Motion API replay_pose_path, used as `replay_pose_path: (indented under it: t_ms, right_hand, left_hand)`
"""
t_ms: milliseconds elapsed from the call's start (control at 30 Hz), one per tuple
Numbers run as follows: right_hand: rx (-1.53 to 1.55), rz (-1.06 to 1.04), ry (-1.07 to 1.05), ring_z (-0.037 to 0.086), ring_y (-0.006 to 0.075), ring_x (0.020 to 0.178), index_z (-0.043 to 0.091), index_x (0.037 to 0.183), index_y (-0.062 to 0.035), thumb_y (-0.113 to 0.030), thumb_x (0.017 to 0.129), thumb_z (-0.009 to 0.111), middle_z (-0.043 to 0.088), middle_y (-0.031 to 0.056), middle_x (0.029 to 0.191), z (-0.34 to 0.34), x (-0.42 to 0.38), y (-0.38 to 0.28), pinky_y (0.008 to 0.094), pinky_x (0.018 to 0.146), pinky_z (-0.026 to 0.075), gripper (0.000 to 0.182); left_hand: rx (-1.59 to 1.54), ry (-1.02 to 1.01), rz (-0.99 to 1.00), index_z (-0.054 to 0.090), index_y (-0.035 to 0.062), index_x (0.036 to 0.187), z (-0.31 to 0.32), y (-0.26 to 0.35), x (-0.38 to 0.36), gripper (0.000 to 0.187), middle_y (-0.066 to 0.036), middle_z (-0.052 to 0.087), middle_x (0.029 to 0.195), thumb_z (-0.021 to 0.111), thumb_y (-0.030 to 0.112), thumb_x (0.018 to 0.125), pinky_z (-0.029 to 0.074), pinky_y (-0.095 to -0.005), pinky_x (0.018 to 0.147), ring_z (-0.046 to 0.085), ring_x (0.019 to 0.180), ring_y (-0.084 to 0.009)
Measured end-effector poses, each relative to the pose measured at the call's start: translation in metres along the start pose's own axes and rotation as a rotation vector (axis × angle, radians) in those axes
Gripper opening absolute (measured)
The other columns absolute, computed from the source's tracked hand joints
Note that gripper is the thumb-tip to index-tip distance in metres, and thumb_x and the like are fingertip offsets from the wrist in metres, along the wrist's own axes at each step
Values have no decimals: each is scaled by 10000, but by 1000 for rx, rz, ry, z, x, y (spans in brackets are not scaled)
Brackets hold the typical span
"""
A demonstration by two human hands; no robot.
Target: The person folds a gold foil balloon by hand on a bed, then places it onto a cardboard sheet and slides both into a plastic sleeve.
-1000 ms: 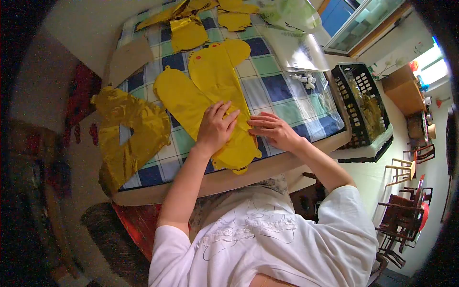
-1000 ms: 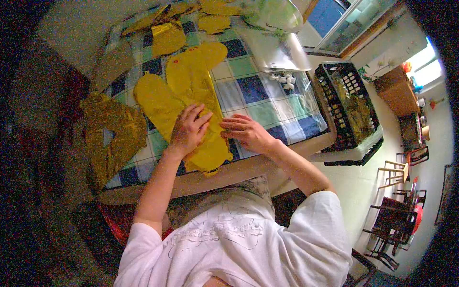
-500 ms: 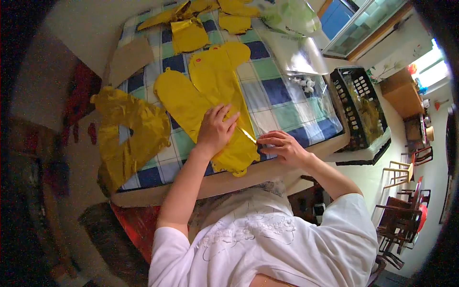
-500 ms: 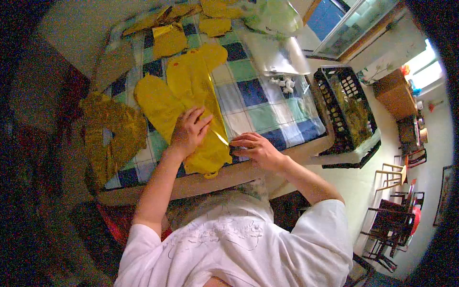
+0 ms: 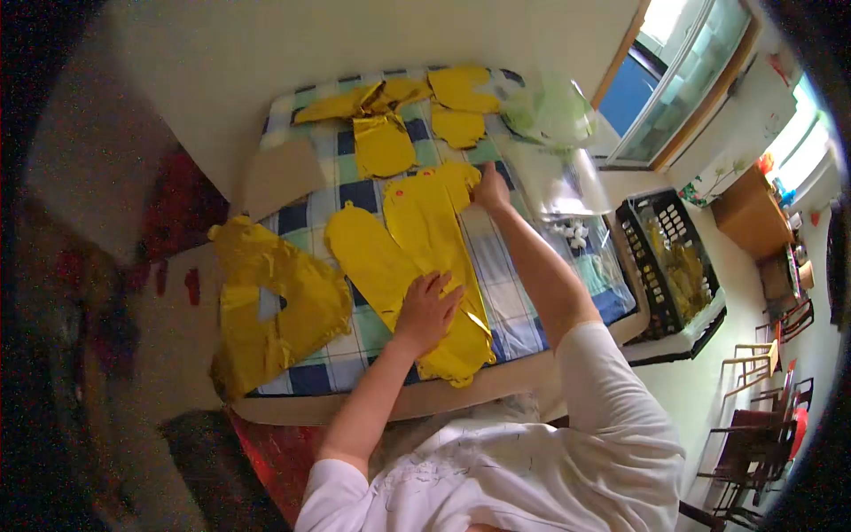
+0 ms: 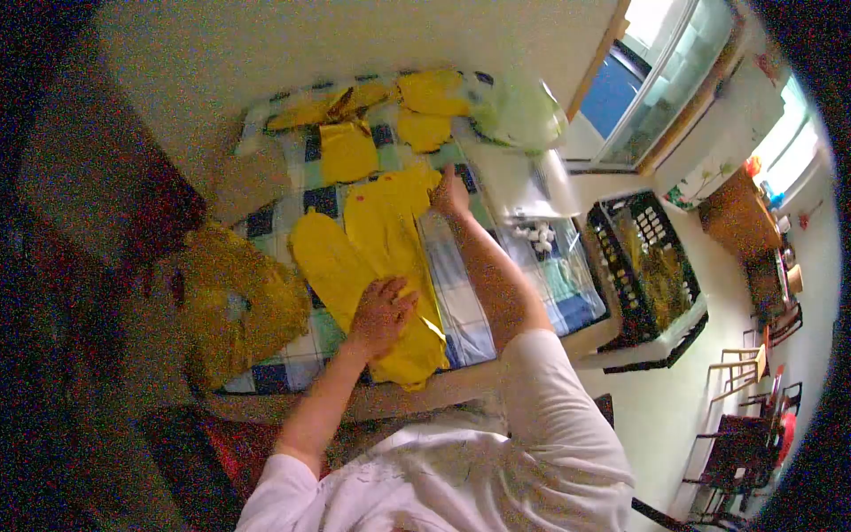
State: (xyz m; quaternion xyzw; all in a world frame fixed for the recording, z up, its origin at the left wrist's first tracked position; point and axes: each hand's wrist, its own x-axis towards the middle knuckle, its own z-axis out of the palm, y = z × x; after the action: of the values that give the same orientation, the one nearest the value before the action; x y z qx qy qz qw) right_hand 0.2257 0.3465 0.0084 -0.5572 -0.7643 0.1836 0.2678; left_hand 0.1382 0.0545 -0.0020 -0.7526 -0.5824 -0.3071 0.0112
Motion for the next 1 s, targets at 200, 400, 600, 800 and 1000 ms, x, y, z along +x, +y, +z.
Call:
replay_pose_path:
  t_ms: [200,400,600,800,1000]
  right_hand:
    - [404,-142,-26,599,327,989,560,1155,-65,-131,846,581,615,185,1099,-14,-9,-11,410,822,471,316]
    - [381,-539,-90,565,395,1039,597,1115,-3,-157,847,541,619,220,1086,14,-53,-3,432,865,470,314]
    - [100,-704,27,568,360,1059,609,1074,-27,-157,870,552,616,217,1090,4,-83,-28,428,858,470,248]
    - [332,-316,-349,550,366,1080,608,1056,-11,-138,866,548,607,205,1120,-31,-88,-56,406,906,445,237]
    - [177,-497,-30,492,384,1138,586,1137,-18,-126,861,534,564,200,1197,-3,-79,-23,402,985,393,301]
  left_hand:
    - [17,16,5,618,141,1128,0,1,1,293,-131,524,1243,576,205,845,363,-456,985,452,1175,-316]
    - [-14,-32,-41,620,157,1146,-1,1,2,306,-114,508,1269,570,222,852,343,-453,1007,446,1186,-304]
    - [-38,-58,-60,632,140,1128,-2,3,2,287,-127,505,1290,541,237,874,324,-456,1040,433,1212,-317]
    - [-12,-79,-52,584,160,1197,-1,2,-2,341,-121,481,1297,553,222,864,309,-463,1045,400,1237,-310]
    - [-14,-81,-58,589,145,1187,-7,4,-1,337,-123,478,1304,553,216,860,312,-458,1045,400,1237,-309]
